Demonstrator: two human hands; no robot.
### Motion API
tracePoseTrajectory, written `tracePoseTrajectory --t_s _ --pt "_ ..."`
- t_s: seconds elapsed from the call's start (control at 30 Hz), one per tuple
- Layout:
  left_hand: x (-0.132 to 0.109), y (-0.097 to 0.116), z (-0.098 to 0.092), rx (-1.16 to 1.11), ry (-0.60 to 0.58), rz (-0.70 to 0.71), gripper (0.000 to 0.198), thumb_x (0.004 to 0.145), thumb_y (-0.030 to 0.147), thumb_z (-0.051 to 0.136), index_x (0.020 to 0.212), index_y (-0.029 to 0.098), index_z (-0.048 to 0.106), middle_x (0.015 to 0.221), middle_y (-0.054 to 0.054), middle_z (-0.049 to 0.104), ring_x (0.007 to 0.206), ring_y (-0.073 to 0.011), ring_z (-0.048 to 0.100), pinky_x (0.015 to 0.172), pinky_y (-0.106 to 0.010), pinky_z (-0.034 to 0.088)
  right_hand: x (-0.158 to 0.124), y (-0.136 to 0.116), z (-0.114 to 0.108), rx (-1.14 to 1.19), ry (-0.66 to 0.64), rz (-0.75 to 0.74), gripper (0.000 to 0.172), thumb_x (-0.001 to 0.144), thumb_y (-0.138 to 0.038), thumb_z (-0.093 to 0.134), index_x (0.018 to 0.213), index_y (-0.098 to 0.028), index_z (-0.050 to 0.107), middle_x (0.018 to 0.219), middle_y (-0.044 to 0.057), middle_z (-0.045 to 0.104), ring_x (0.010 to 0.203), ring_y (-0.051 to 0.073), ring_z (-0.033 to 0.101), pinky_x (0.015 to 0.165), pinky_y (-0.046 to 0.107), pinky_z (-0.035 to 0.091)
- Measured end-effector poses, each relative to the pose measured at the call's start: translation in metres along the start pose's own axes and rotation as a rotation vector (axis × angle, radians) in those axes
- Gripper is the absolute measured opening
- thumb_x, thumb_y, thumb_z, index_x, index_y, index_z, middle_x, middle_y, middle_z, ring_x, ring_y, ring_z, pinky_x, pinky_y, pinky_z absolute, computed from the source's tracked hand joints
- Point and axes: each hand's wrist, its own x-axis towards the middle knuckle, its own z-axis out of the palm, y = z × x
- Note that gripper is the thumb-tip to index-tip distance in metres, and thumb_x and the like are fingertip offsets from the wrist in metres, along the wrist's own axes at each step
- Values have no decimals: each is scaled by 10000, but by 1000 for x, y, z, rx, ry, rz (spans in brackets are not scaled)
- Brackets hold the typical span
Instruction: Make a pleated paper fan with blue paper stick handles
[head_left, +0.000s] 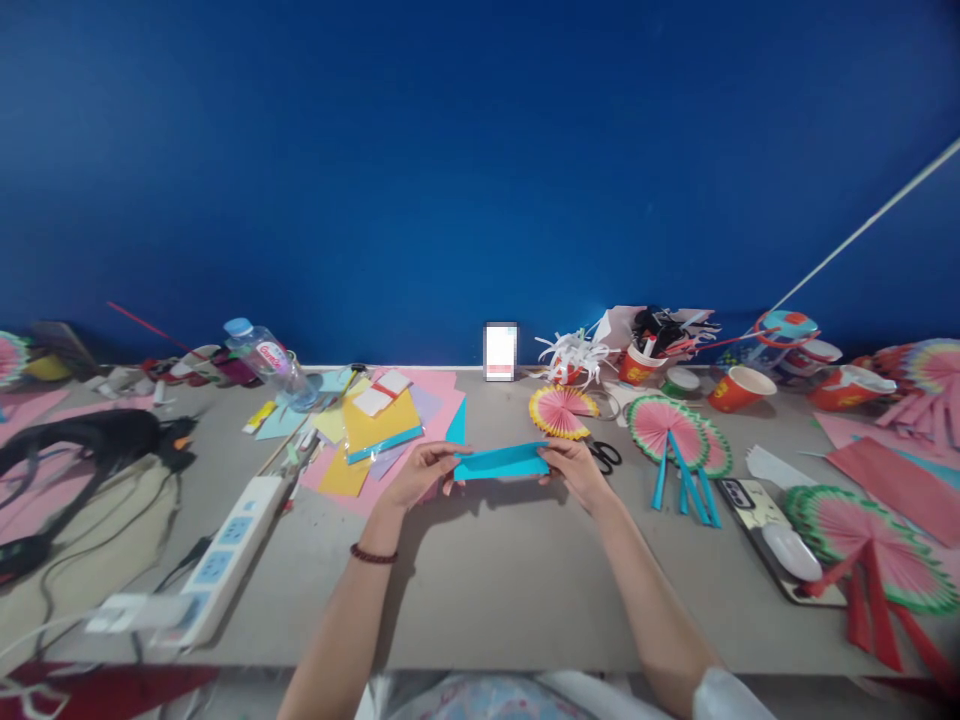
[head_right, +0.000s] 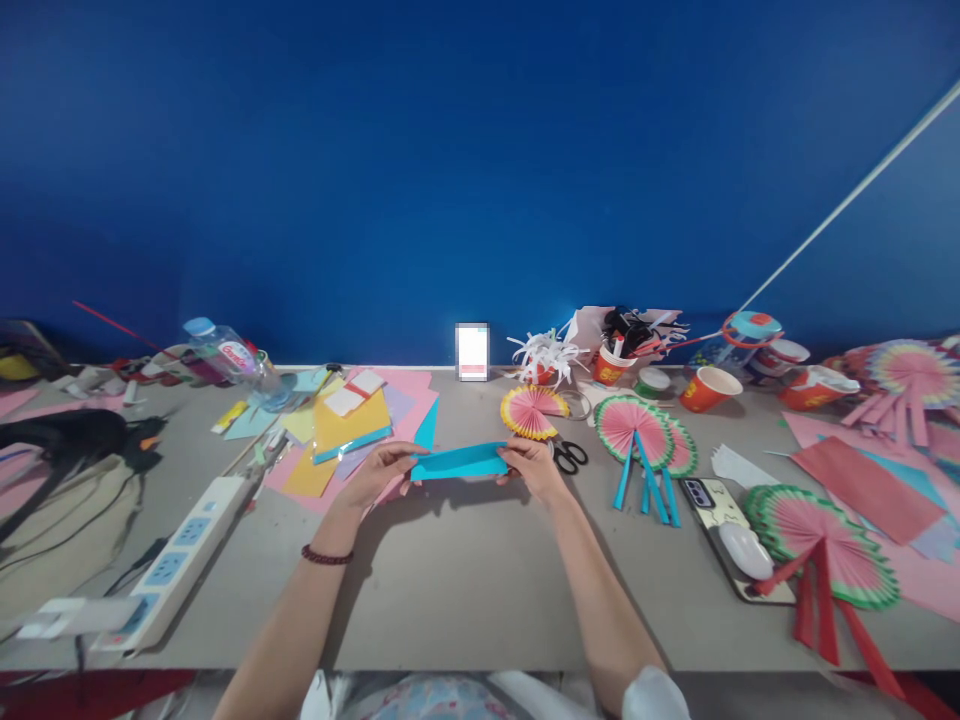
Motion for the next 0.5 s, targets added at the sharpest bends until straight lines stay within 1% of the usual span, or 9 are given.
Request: tracePoseTrajectory --t_s 0.13,0.17,0.2,0.23,0.3,0.37,0.43,0.47,0.5 --pt "4 -1 -6 -156 90 74 247 717 351 662 845 141 679 437 36 514 369 -88 456 424 -217 363 0 -2 -5 22 -9 -47 265 593 -383 781 695 -160 680 557 -31 578 472 110 564 426 251 530" --pt "6 -1 -6 -194 106 77 238 719 348 651 836 143 683 442 38 498 383 -85 450 438 -218 371 -1 -2 -5 19 -27 -52 257 600 -378 778 704 -163 682 563 -32 577 476 109 558 426 254 528" --pt "7 0 -3 -225 113 65 241 731 362 631 827 147 685 475 28 510 416 -89 467 458 -221 387 -2 -1 -4 10 -53 -52 251 608 -375 774 715 -166 685 568 -32 577 477 108 552 426 257 525" --pt "8 2 2 -249 94 30 272 753 400 601 822 151 685 528 6 547 461 -103 502 477 -229 406 -4 0 -2 -5 -84 -48 246 616 -375 769 721 -168 686 568 -33 575 473 107 546 423 257 517" --pt "7 5 15 -289 -3 -93 350 768 481 575 860 162 686 681 -53 636 636 -161 602 570 -262 464 -7 3 4 -52 -159 -28 242 624 -379 763 721 -170 687 558 -33 573 463 106 535 424 249 494" --pt "3 8 31 -322 -172 -287 429 771 547 563 922 165 688 852 -112 684 811 -239 646 681 -333 499 -11 6 10 -112 -238 -1 240 635 -384 754 723 -169 692 561 -30 583 472 102 532 444 236 471" --pt "-2 9 45 -373 -234 -375 430 783 537 569 983 174 682 928 -130 694 868 -270 652 716 -363 504 -14 8 15 -177 -303 15 239 661 -385 734 754 -167 702 580 -25 595 496 96 529 472 222 453" --pt "-5 9 51 -405 -285 -439 433 792 529 564 1009 172 676 940 -133 696 852 -271 660 716 -370 505 -15 8 16 -211 -324 13 242 674 -384 724 776 -165 706 587 -25 597 504 91 523 481 215 442" --pt "-7 8 54 -423 -363 -517 460 801 537 548 1040 163 669 961 -140 693 835 -268 668 720 -373 506 -15 8 16 -249 -338 6 249 686 -384 714 801 -162 710 593 -25 598 507 84 514 486 207 431"
